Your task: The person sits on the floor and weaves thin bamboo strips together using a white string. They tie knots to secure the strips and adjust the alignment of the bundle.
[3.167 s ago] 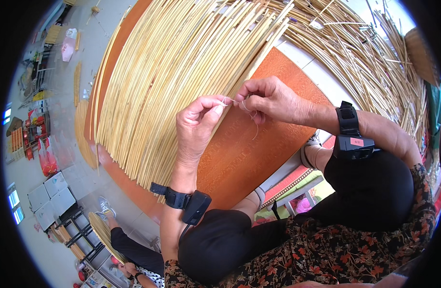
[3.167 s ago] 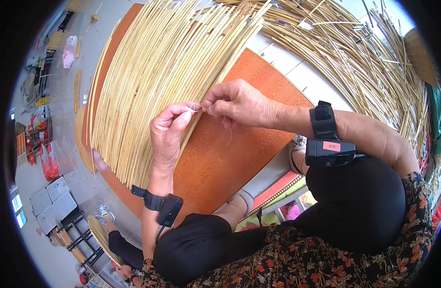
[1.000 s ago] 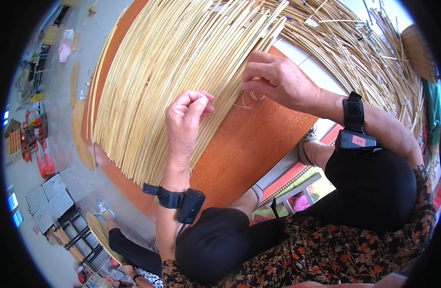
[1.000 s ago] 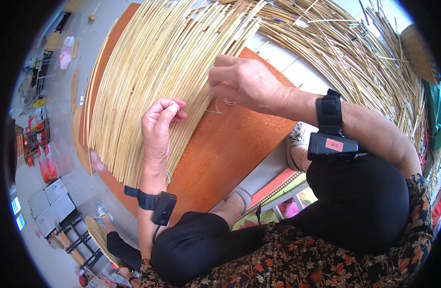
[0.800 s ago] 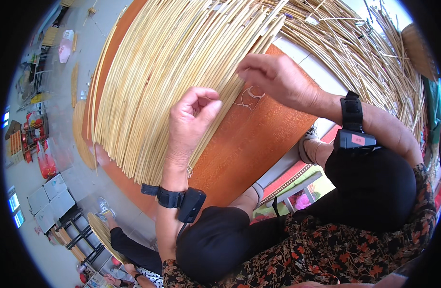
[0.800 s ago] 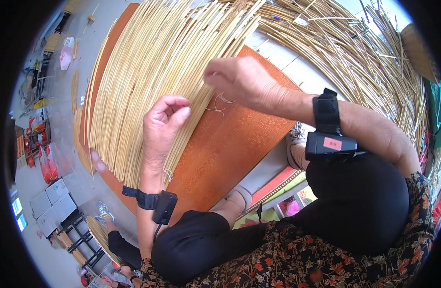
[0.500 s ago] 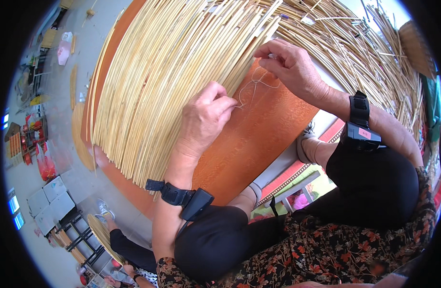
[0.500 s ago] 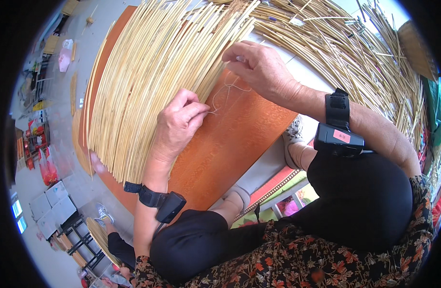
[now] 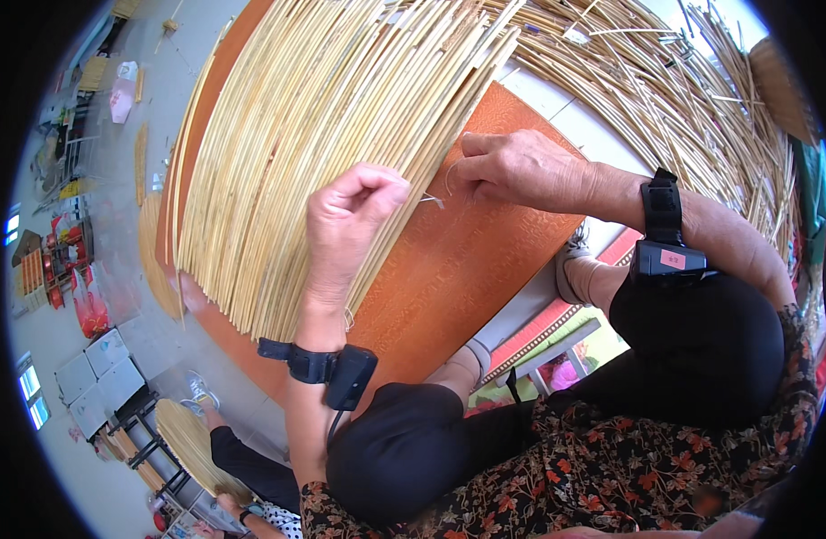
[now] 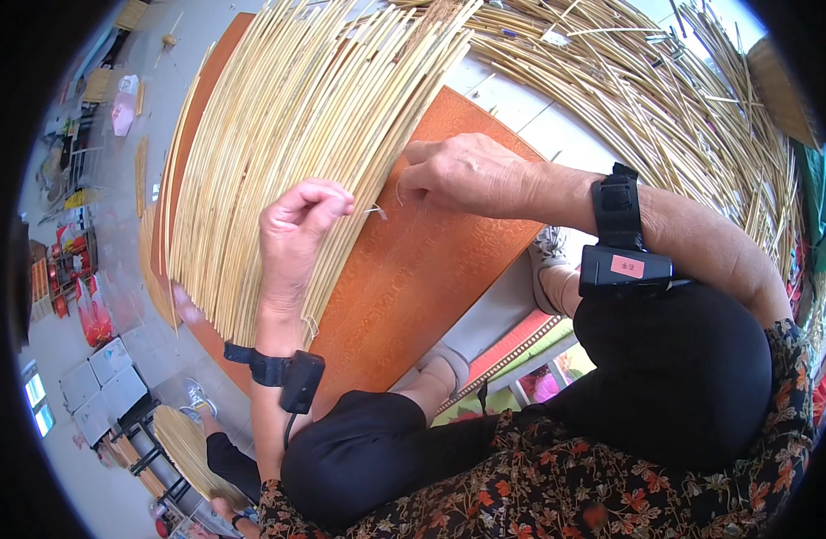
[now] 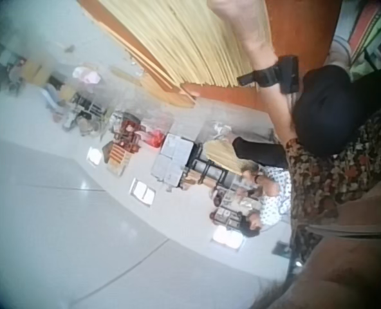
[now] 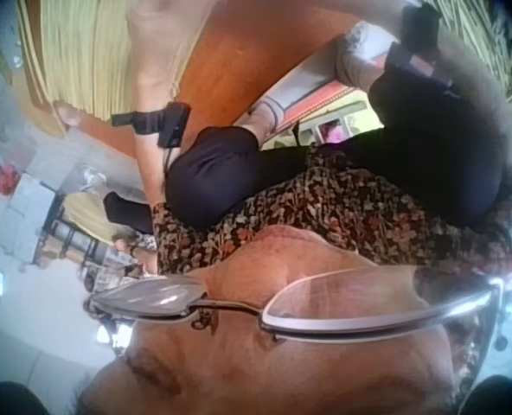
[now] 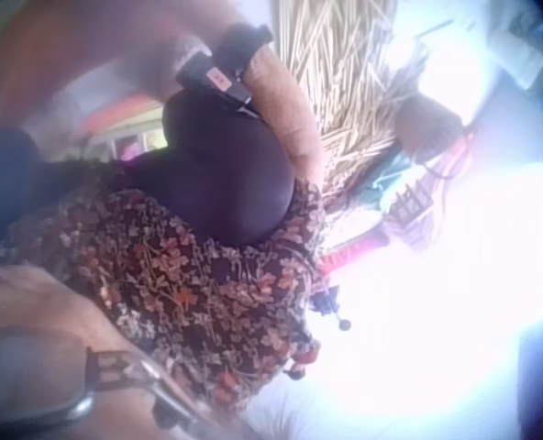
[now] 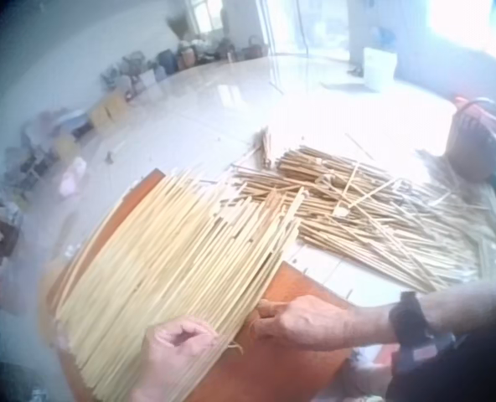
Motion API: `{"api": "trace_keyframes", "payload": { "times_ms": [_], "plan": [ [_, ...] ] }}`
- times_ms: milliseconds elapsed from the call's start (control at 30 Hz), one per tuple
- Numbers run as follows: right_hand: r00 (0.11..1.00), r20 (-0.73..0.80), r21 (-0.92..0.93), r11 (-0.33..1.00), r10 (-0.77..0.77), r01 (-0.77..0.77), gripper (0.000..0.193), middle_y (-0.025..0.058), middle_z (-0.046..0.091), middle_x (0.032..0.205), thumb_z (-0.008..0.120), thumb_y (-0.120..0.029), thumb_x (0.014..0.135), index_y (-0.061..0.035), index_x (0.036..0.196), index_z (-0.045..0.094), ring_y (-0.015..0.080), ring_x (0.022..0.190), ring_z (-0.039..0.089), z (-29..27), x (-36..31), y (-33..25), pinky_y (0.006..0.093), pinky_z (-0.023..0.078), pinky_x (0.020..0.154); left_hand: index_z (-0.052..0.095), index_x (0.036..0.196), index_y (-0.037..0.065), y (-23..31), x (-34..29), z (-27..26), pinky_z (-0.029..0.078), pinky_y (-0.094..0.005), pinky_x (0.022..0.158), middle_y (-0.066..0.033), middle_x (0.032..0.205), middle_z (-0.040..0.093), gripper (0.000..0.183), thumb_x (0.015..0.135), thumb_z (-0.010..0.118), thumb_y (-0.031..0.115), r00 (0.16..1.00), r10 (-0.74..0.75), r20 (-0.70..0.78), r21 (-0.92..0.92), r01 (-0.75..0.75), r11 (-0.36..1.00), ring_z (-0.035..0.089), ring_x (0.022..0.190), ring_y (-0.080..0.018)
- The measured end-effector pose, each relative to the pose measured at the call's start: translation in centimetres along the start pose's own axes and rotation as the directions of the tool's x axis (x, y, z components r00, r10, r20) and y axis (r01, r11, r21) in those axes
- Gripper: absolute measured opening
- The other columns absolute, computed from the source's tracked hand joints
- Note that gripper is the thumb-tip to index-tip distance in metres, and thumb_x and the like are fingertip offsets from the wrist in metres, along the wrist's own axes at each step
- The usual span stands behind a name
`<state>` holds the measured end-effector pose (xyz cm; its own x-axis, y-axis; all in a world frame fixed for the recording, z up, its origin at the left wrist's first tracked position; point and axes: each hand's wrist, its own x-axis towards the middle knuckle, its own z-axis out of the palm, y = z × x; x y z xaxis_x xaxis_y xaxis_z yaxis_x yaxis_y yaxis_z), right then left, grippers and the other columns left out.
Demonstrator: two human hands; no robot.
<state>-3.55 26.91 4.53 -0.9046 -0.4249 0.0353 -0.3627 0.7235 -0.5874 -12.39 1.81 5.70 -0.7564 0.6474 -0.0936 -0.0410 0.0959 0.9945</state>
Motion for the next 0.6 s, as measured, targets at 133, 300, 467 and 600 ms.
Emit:
{"api": "trace_keyframes", "payload": {
  "times_ms": [133,300,467,600],
  "plan": [
    [0.997,0.073,-0.084,0.996,-0.005,0.011,0.015,0.0075,0.061,0.090,0.070,-0.012,0.092,-0.0064,0.106,0.069,0.0211,0.078,0.072,-0.4,0.1,-0.1,0.0353,0.059,0.063,0.073,0.096,0.004,-0.5,0.0,-1.7,0.057,-0.0287,0.087,-0.0050,0.100,0.070,0.012,0.085,0.078,0.005,0.994,0.107,-0.025,0.246,-0.098,0.964,0.068,0.097,-0.0136],
    [0.992,0.123,-0.190,0.981,-0.003,0.026,0.015,0.0103,0.061,0.091,0.069,-0.012,0.094,-0.0013,0.104,0.067,0.0216,0.074,0.071,-0.7,-0.1,0.3,0.0348,0.058,0.063,0.074,0.100,0.009,0.3,-0.4,-0.5,0.053,-0.0366,0.097,-0.0055,0.116,0.066,0.028,0.074,0.085,0.008,0.962,0.208,0.176,0.694,-0.271,0.667,0.062,0.111,-0.0218],
    [0.996,0.066,-0.087,0.995,0.061,-0.055,0.014,0.0123,0.066,0.090,0.062,-0.016,0.099,-0.0019,0.101,0.062,0.0216,0.075,0.072,-1.8,-0.5,0.3,0.0366,0.057,0.066,0.075,0.106,0.010,-0.5,-0.6,-0.7,0.051,-0.0396,0.100,-0.0062,0.123,0.064,0.044,0.065,0.089,0.009,0.927,0.238,0.288,0.785,-0.371,0.495,0.059,0.114,-0.0273],
    [0.955,0.083,0.184,0.937,0.286,-0.296,0.014,0.0082,0.068,0.078,0.057,-0.019,0.104,-0.0058,0.100,0.057,0.0187,0.077,0.072,-2.7,-0.8,-0.1,0.0353,0.055,0.067,0.067,0.128,0.014,-0.3,-1.0,-1.6,0.042,-0.0433,0.113,-0.0058,0.139,0.058,0.057,0.075,0.085,0.026,0.931,0.193,0.309,0.761,-0.363,0.537,0.053,0.129,-0.0283]
  ]
}}
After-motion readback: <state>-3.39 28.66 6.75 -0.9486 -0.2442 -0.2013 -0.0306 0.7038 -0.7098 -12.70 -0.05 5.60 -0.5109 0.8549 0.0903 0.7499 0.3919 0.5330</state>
